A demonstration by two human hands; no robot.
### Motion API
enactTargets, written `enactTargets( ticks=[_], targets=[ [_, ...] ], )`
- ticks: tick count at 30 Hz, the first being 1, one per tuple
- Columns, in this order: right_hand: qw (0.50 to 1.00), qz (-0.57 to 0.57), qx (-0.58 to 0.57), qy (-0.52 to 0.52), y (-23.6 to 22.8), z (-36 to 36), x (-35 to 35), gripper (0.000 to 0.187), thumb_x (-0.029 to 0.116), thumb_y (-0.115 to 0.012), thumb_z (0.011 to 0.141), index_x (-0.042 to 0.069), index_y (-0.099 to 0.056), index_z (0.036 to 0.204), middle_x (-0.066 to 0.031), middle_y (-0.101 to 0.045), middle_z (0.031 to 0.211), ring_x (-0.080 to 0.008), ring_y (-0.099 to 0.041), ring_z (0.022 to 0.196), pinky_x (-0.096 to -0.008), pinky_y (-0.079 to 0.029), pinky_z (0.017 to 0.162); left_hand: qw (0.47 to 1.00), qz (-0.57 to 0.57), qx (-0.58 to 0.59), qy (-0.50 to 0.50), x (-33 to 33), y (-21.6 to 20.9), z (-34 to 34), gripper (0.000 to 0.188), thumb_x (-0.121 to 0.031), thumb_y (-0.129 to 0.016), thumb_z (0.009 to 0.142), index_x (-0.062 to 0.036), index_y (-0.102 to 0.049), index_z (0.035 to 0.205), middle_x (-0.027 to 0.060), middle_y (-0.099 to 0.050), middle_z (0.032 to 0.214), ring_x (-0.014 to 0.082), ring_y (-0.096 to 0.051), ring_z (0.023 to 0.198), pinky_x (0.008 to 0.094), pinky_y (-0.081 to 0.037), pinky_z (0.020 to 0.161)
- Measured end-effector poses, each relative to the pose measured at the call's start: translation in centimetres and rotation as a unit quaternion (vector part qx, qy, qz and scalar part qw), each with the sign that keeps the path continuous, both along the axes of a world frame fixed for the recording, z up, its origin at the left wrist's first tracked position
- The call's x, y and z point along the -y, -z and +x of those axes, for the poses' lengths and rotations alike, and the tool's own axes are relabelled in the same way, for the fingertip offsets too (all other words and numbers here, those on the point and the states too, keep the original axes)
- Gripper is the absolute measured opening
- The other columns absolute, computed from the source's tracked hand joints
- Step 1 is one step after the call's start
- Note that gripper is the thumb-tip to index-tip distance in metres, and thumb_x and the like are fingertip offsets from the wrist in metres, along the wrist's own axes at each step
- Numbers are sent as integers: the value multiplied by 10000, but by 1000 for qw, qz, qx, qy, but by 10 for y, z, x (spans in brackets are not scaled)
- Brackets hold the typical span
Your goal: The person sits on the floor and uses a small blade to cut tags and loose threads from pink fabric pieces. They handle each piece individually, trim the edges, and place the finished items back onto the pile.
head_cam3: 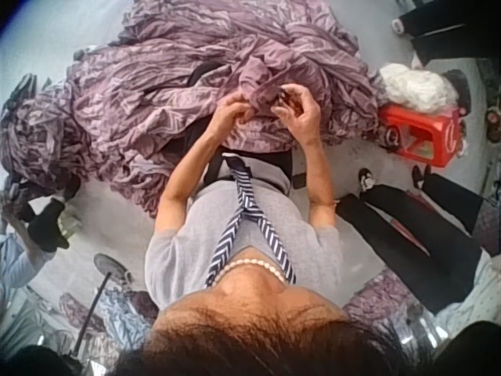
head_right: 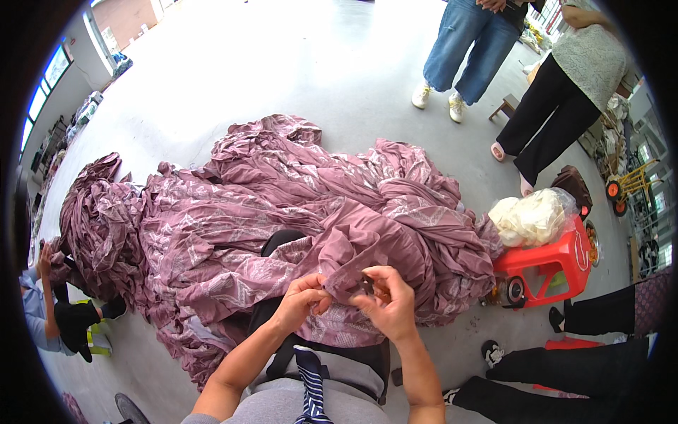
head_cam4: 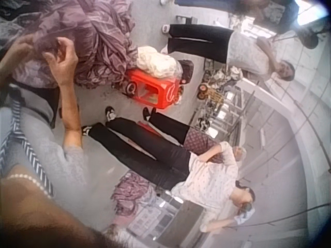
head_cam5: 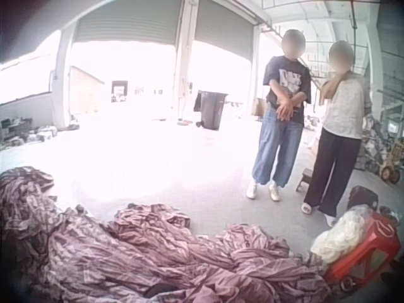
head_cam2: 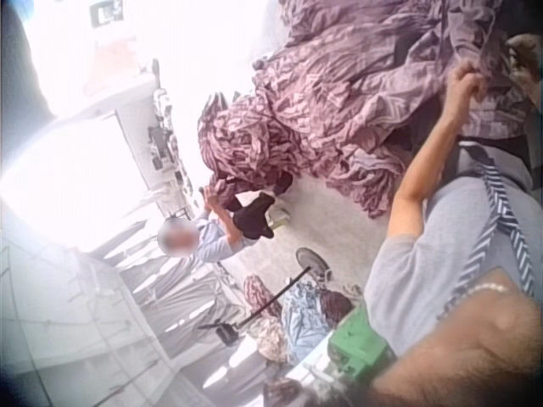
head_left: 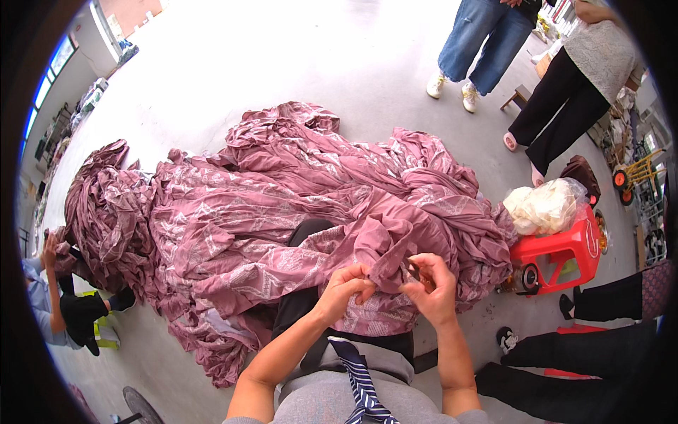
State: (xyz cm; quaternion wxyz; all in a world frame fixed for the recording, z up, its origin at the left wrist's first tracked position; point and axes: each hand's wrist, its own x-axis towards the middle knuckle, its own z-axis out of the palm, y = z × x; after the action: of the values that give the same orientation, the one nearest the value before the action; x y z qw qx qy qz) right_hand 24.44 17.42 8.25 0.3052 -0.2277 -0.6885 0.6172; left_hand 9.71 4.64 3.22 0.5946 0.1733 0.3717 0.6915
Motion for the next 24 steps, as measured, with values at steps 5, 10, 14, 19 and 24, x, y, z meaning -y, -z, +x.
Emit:
enactTargets(
  ticks=[5, 10, 14, 19, 24],
  targets=[
    [982, 139, 123, 22, 4, -5, 1, 264, 55, -766, 730, 41, -596, 932, 59, -553, 798, -1, -418, 635, -165, -334, 534, 985, -26, -165, -48, -7, -26, 2, 217, -79, -523, 881, -44, -585, 1086, -13, -540, 694, 48, -479, 603, 189, -367, 537],
    [985, 15, 103, 141, 18, 19, -34, 126, 73, -713, 815, 27, -601, 852, 91, -489, 712, 8, -362, 599, -167, -295, 513, 925, -100, -227, -289, 20, 13, -37, 174, -32, -529, 881, -43, -625, 1025, -50, -526, 709, 10, -456, 614, 158, -355, 552],
    [986, -6, 86, 140, 31, 26, -51, 139, 88, -699, 837, 18, -588, 884, 89, -487, 724, 11, -361, 600, -159, -286, 512, 877, -152, -299, -343, 48, 38, -56, 155, -29, -564, 863, -42, -645, 994, -31, -566, 759, 12, -466, 629, 165, -366, 558],
    [949, 122, 141, 254, 55, 36, -94, 156, 125, -676, 848, 7, -593, 907, 67, -507, 735, -15, -401, 617, -191, -340, 538, 856, -215, -394, -257, 68, 53, -54, 179, -50, -647, 809, -71, -668, 986, -26, -623, 805, 32, -488, 611, 188, -382, 533],
    [901, 257, 137, 322, 42, 12, -81, 143, 76, -667, 838, 35, -611, 963, 7, -596, 848, -50, -432, 619, -204, -397, 576, 808, -230, -448, -305, 86, 59, -46, 164, -41, -655, 766, -51, -662, 929, 22, -633, 843, 96, -558, 704, 224, -420, 594]
  ],
)
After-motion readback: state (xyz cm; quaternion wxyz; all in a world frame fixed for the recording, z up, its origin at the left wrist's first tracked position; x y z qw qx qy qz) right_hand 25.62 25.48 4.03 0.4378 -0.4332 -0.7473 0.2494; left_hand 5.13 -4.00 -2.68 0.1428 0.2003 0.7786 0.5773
